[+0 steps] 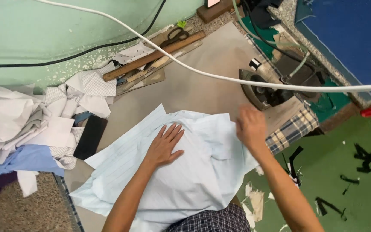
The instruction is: The person irons a light blue shirt on a work table using a steam iron and a pressing block. They repeatedly smooth the fabric, apply the iron, and reposition the shirt to cover different areas.
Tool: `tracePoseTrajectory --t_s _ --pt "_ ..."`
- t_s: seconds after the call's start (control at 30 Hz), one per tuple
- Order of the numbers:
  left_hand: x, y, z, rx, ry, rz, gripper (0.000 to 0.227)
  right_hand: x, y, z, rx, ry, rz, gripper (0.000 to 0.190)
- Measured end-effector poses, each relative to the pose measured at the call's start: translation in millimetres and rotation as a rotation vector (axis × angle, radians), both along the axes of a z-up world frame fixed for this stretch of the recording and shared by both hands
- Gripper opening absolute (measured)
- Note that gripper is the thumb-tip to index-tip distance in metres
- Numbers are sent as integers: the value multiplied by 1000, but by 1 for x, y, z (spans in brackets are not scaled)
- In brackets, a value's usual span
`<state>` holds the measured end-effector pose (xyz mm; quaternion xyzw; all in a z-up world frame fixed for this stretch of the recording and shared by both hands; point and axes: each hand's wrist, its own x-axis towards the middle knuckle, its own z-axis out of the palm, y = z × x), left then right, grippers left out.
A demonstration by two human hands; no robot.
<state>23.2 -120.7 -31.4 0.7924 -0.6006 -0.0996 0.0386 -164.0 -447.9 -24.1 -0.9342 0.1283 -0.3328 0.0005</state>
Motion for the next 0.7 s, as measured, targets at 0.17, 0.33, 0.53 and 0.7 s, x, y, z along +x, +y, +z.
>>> tracePoseTrajectory --t_s 0.17,0.33,0.53,0.7 --pt "-43 -9 2 -18 -50 142 81 -15 -136 5 -337 271 -166 85" --pt "-141 -24 6 -178 -19 351 83 0 -197 22 -279 465 -16 55" --pt "-198 -8 3 -333 -208 801 72 95 -201 57 973 793 -106 48" --pt "-224 7 -14 -326 -290 1212 75 97 -140 101 793 889 -61 56"
